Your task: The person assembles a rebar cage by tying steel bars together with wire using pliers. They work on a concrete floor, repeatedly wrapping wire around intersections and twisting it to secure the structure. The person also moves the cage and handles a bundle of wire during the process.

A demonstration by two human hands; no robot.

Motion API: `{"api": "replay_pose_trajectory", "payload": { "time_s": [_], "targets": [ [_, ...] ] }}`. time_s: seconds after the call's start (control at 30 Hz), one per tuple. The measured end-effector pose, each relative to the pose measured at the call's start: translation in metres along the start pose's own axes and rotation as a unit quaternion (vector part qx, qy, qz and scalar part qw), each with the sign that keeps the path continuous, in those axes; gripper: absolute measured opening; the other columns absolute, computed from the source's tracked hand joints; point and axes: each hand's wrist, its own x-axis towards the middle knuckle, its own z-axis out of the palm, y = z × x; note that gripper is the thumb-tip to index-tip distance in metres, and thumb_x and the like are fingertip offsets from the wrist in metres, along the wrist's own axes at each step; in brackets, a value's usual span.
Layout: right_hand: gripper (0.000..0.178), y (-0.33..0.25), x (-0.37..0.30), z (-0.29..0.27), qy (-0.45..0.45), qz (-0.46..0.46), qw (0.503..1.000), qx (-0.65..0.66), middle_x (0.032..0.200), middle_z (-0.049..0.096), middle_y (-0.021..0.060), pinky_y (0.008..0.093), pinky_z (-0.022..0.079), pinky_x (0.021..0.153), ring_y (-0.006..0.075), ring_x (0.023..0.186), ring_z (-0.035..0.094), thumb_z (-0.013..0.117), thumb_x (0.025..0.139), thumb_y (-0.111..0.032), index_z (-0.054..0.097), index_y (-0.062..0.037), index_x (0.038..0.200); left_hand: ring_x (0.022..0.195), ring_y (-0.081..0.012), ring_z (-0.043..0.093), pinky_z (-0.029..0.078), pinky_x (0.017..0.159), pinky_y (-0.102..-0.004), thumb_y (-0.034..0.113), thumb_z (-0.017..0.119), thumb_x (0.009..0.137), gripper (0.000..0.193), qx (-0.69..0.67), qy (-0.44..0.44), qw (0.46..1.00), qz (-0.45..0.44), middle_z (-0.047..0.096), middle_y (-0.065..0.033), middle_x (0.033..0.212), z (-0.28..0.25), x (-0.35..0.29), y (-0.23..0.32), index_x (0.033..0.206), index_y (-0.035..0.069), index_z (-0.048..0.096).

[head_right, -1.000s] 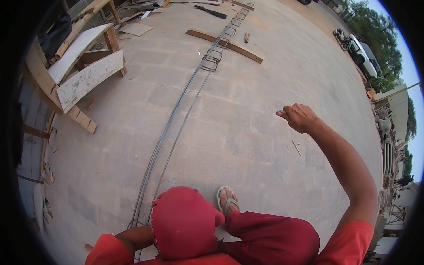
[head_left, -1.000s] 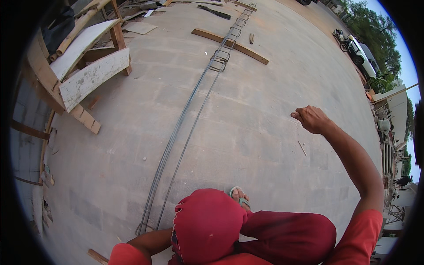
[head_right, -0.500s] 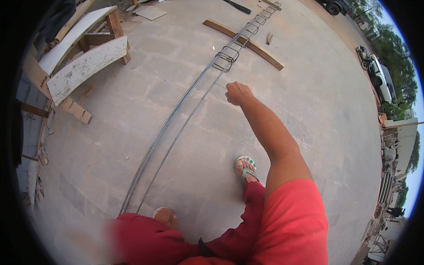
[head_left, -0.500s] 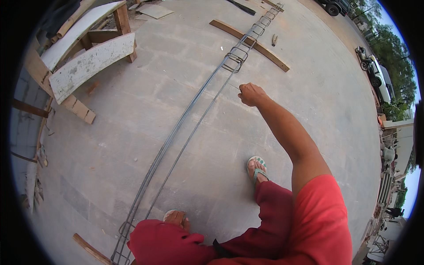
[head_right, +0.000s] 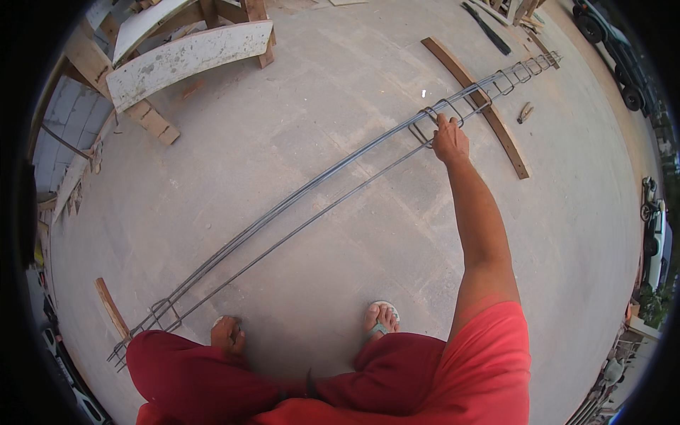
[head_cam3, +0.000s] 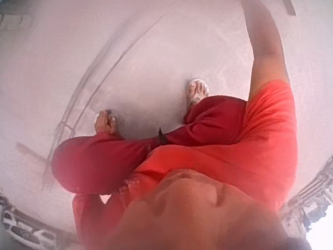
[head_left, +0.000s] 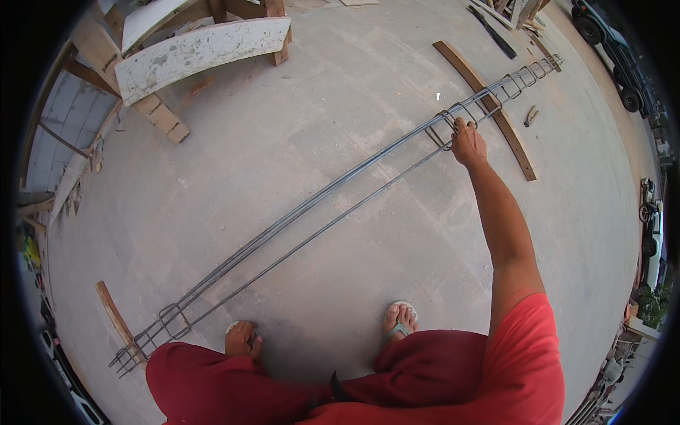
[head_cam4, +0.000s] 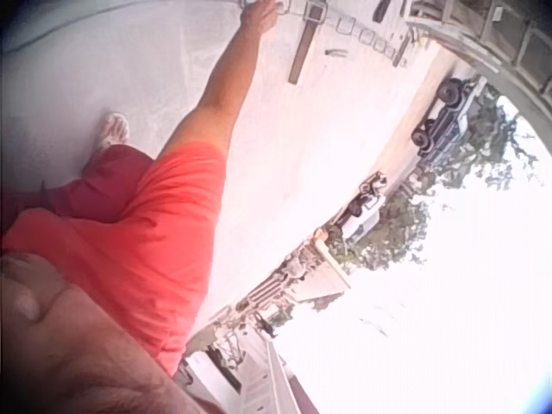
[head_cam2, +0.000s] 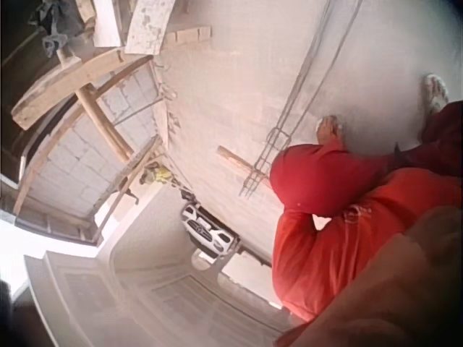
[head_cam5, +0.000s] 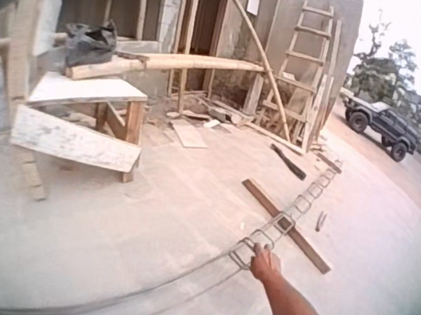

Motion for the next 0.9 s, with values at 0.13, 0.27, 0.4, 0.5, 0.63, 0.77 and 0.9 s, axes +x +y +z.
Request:
{"api": "replay_pose_trajectory", "payload": {
  "time_s": [0.13,0.27,0.4,0.5,0.63,0.77,0.9],
  "targets": [
    [0.035,0.012,0.022,0.024,0.007,-0.076,0.997,-0.008,0.127,0.062,0.0231,0.0555,0.058,0.086,0.0450,0.108,0.070,0.067,0.099,-0.014,0.054,-0.0114,0.131,0.057,-0.0188,0.054,0.045,0.057,-0.0373,0.019,0.076,0.088,0.022,-0.085,-0.008,0.984,-0.159,0.056,-0.0097,0.065,-0.019,0.011,0.011,0.092,0.000,0.065],
    [0.026,0.051,0.055,0.047,0.009,-0.119,0.993,-0.018,0.117,0.066,0.0243,0.0584,0.056,0.084,0.0470,0.106,0.068,0.067,0.097,-0.008,0.057,-0.0049,0.121,0.061,-0.0119,0.043,0.047,0.069,-0.0322,0.016,0.071,0.095,0.029,-0.268,0.058,0.919,-0.284,0.048,0.0011,0.062,-0.027,0.025,0.065,0.073,0.004,0.058],
    [0.017,0.055,0.070,0.068,0.033,-0.171,0.984,-0.027,0.110,0.066,0.0236,0.0562,0.053,0.084,0.0462,0.104,0.067,0.060,0.100,-0.011,0.058,-0.0010,0.114,0.060,-0.0077,0.036,0.043,0.067,-0.0312,0.014,0.071,0.097,0.039,-0.435,0.069,0.875,-0.199,0.041,0.0033,0.059,0.019,-0.009,0.122,0.064,0.005,0.050],
    [0.016,0.058,0.079,0.071,0.033,-0.212,0.977,-0.008,0.104,0.067,0.0238,0.0562,0.051,0.086,0.0465,0.105,0.066,0.059,0.100,-0.010,0.059,0.0012,0.111,0.065,-0.0075,0.042,0.044,0.066,-0.0318,0.012,0.073,0.096,0.034,-0.462,0.121,0.826,-0.299,0.043,0.0020,0.058,0.045,0.014,0.138,0.068,0.004,0.055],
    [0.017,0.064,0.081,0.049,0.061,-0.263,0.963,-0.001,0.102,0.069,0.0275,0.0582,0.049,0.087,0.0477,0.104,0.066,0.059,0.099,-0.009,0.058,0.0045,0.109,0.075,-0.0109,0.059,0.047,0.060,-0.0317,0.013,0.075,0.094,0.019,-0.265,0.310,0.850,-0.334,0.061,-0.0066,0.071,0.000,0.050,0.134,0.083,0.000,0.067],
    [0.019,-0.009,0.031,0.042,0.003,-0.257,0.965,-0.045,0.105,0.069,0.0279,0.0592,0.054,0.080,0.0491,0.098,0.068,0.058,0.097,-0.009,0.056,0.0019,0.113,0.140,-0.0465,0.043,0.044,0.110,-0.0586,0.029,0.085,0.088,0.080,0.034,0.430,0.849,-0.306,0.036,-0.0280,0.156,-0.025,0.031,0.063,0.155,0.008,0.047],
    [0.023,-0.103,-0.052,0.011,0.017,-0.298,0.950,-0.095,0.107,0.064,0.0252,0.0598,0.056,0.075,0.0481,0.091,0.071,0.059,0.098,-0.010,0.052,-0.0020,0.118,0.158,-0.0570,-0.002,0.015,0.119,-0.0798,0.070,0.085,0.072,0.132,0.123,0.348,0.827,-0.424,0.000,-0.0270,0.173,-0.054,0.011,0.012,0.171,0.020,0.014]
  ]
}}
